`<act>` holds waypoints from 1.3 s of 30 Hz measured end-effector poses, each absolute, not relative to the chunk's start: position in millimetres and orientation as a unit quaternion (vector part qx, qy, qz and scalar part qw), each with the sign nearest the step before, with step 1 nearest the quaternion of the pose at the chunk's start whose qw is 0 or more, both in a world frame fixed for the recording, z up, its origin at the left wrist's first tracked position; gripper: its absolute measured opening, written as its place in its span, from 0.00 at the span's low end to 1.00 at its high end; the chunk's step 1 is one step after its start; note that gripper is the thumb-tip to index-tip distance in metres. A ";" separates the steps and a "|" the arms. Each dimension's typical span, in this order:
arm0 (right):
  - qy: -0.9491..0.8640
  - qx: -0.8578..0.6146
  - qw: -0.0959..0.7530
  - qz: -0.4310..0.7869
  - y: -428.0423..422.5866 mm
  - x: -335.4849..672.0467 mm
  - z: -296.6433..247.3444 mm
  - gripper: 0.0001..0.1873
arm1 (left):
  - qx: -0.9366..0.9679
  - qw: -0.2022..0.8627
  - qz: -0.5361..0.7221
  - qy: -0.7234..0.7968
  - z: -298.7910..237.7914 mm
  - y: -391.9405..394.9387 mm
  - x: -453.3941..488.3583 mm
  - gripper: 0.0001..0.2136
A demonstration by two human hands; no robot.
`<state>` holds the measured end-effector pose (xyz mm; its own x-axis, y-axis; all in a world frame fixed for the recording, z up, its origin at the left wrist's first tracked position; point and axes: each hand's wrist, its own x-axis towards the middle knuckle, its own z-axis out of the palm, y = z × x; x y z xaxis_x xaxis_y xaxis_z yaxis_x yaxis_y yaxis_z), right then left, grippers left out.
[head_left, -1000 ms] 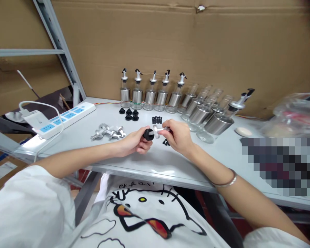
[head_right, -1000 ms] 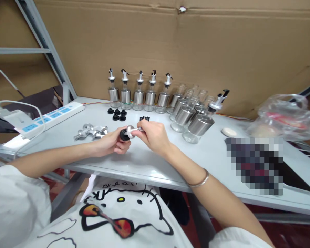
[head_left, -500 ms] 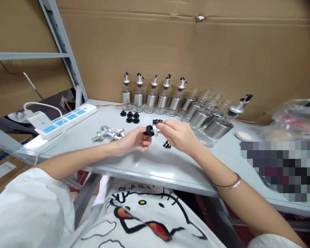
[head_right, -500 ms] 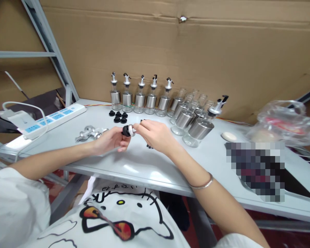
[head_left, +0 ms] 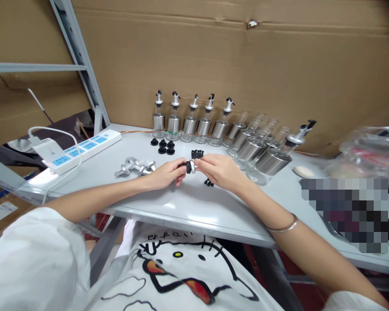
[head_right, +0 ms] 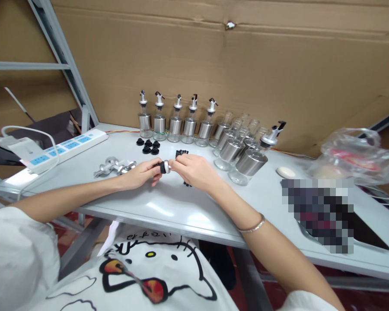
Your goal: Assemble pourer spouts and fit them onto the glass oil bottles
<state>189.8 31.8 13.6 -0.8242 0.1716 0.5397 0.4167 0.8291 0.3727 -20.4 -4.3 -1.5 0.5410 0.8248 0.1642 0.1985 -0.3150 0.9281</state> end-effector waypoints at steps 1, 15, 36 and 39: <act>-0.925 -0.155 0.250 -0.241 31.3 189.4 13.1 0.16 | 0.754 0.449 0.325 0.353 -1.7 -4.2 -20.9 0.13; -0.845 -0.293 0.267 0.361 13.5 179.0 18.7 0.15 | 0.862 0.205 0.282 0.368 -2.3 -7.0 -24.1 0.07; -0.931 -0.240 0.263 0.078 -1.9 174.6 20.4 0.14 | 0.869 0.247 0.211 0.374 -2.9 -4.2 -28.6 0.08; -0.891 -0.298 0.265 0.215 -1.3 171.8 20.9 0.14 | 0.871 0.204 0.198 0.402 -3.5 -5.4 -28.3 0.08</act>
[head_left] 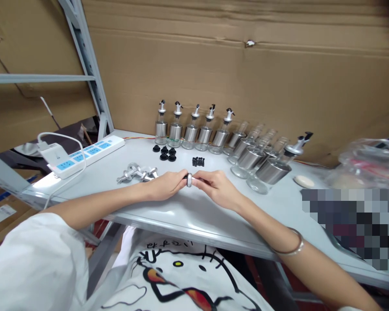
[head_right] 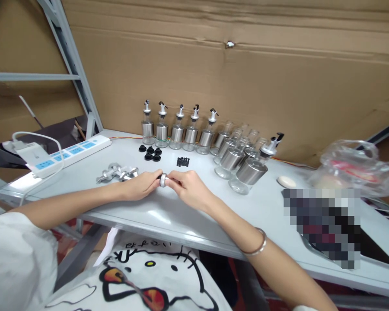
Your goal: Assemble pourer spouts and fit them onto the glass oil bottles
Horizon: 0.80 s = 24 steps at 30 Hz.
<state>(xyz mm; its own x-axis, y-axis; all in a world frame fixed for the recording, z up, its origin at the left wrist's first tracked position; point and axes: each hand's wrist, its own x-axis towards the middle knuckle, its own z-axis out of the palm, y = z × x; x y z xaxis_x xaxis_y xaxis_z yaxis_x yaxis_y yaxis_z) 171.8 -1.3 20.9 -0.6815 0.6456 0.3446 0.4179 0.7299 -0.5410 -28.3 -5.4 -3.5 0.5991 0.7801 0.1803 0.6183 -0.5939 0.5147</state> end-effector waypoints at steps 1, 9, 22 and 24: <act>-0.876 -0.313 0.262 0.257 -1.1 171.0 21.3 0.14 | 0.873 0.189 0.190 0.408 -3.3 -6.1 -27.9 0.08; -0.734 -0.305 0.252 0.551 4.9 171.5 26.3 0.13 | 0.888 0.072 0.256 0.374 -1.5 -5.7 -23.1 0.09; -0.782 -0.283 0.340 0.438 14.6 172.3 17.4 0.12 | 0.899 0.056 0.307 0.308 0.7 -3.1 -29.6 0.18; -0.795 -0.311 0.394 0.341 12.4 171.8 18.3 0.10 | 0.893 0.045 0.312 0.321 2.4 -4.4 -27.6 0.18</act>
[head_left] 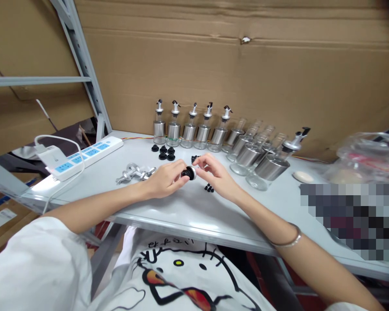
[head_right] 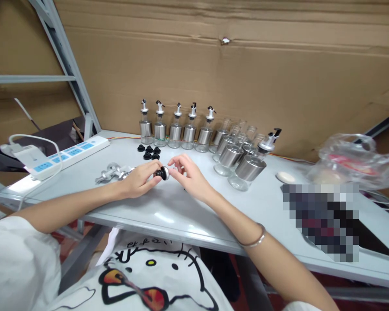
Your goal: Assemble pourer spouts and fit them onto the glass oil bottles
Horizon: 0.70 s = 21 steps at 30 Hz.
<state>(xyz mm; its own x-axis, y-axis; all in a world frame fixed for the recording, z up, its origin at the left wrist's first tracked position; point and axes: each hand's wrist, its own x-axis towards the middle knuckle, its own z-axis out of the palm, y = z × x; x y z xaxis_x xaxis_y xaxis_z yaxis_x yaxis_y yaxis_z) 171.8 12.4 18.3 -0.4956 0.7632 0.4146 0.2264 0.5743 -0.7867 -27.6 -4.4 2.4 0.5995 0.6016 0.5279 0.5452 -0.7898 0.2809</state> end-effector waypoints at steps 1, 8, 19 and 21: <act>-0.797 -0.320 0.404 0.314 10.6 171.4 19.0 0.10 | 0.891 0.042 0.315 0.324 2.7 -5.0 -26.7 0.18; -0.792 -0.330 0.314 0.406 -1.3 167.8 20.5 0.13 | 0.868 0.124 0.360 0.318 -1.4 -7.1 -24.1 0.15; -0.757 -0.278 0.326 0.494 3.0 169.8 15.7 0.14 | 0.827 0.237 0.411 0.302 2.7 -13.2 -20.7 0.09; -0.765 -0.275 0.319 0.488 2.1 169.7 15.6 0.14 | 0.812 0.268 0.416 0.311 2.2 -13.1 -20.1 0.09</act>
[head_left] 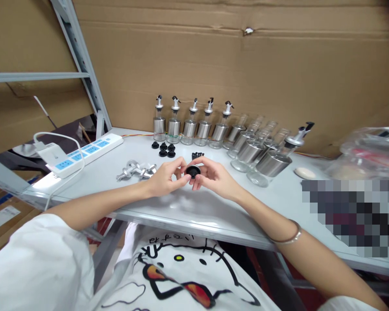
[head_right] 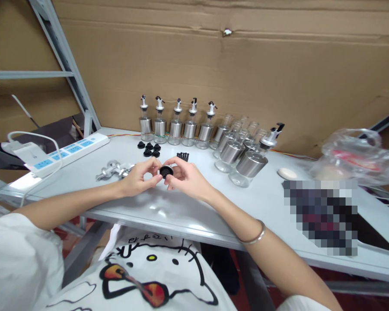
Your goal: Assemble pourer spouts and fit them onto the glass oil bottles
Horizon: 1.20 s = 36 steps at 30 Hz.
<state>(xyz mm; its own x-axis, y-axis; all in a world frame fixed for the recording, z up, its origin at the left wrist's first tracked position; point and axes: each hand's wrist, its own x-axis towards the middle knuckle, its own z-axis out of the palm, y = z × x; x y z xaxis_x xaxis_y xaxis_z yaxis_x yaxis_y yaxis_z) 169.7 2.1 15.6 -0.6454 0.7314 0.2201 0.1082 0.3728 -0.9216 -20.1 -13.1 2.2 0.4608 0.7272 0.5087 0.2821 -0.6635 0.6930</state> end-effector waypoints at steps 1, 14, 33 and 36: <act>-0.768 -0.274 0.317 0.485 1.7 169.5 15.7 0.13 | 0.804 0.282 0.418 0.315 1.9 -13.0 -19.8 0.10; -0.809 -0.282 0.292 0.424 -1.1 168.7 17.0 0.13 | 0.827 0.308 0.380 0.276 -1.1 -8.2 -22.7 0.11; -0.889 -0.298 0.206 0.280 -8.1 165.4 15.6 0.07 | 0.868 0.306 0.267 0.287 -7.7 -7.2 -24.2 0.18; -0.885 -0.295 0.198 0.301 -8.6 165.6 13.7 0.08 | 0.864 0.305 0.272 0.295 -8.1 -8.9 -23.4 0.18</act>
